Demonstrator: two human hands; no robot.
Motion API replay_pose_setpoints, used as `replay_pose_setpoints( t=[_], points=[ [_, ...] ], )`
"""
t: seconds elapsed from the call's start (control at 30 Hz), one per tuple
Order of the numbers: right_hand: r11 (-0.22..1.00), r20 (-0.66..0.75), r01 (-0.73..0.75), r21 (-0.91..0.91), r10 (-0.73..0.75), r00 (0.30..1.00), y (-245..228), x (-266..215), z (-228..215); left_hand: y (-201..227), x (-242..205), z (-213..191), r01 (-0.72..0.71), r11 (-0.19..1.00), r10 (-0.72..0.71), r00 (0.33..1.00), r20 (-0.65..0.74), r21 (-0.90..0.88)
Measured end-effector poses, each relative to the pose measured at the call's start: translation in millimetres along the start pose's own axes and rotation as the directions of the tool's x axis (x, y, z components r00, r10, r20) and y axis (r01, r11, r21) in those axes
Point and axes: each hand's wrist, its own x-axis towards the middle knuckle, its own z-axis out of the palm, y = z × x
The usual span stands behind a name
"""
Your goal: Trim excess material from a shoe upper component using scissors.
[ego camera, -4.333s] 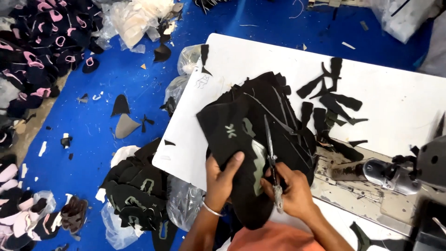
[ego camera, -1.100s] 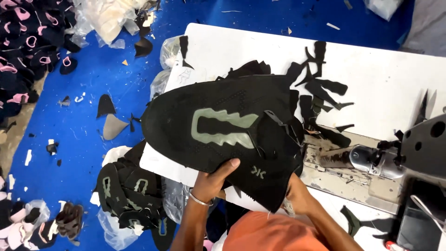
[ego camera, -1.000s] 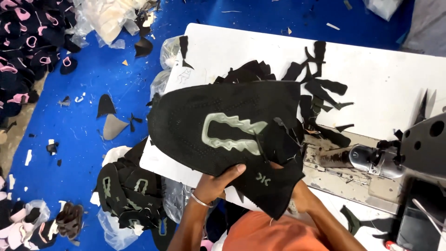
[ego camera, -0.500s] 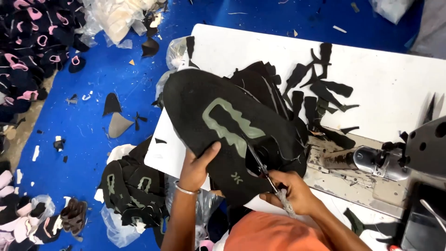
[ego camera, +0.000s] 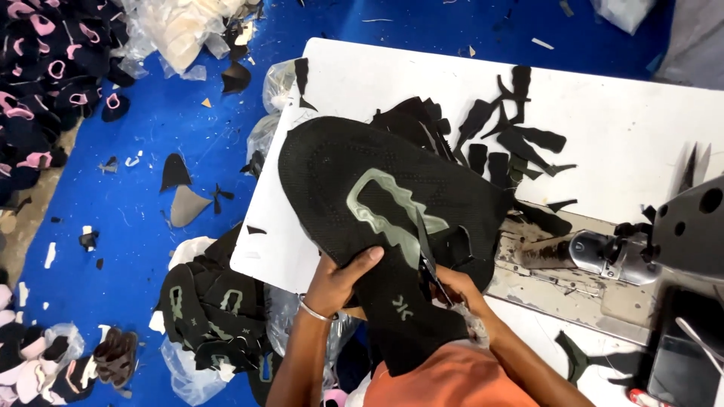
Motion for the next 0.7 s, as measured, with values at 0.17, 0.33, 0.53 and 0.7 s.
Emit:
replay_pose_setpoints(
  t=[0.17, 0.33, 0.53, 0.7],
  points=[
    [0.995, 0.054, 0.002, 0.102, -0.007, 0.999, 47.4, -1.7, -17.6, -5.1, 2.6, 7.0, 0.118, 0.973, -0.117, 0.993, 0.016, -0.200],
    [0.965, -0.034, -0.204, 0.168, 0.212, 0.977, 12.1, 10.8, -6.8, -1.4, 0.9, 23.0, 0.129, 0.944, -0.131, 0.991, 0.013, -0.305],
    [0.950, -0.035, -0.283, 0.132, 0.290, 0.956, 26.3, 6.4, -16.9, -0.9, -1.7, 14.7, 0.154, 0.951, -0.159, 0.987, 0.003, -0.268],
    [0.980, 0.166, 0.135, -0.145, -0.110, 0.980, -29.3, 7.9, -2.2, 6.9, 3.4, 4.2, 0.108, 0.993, -0.106, 0.994, 0.037, -0.049]
  ],
)
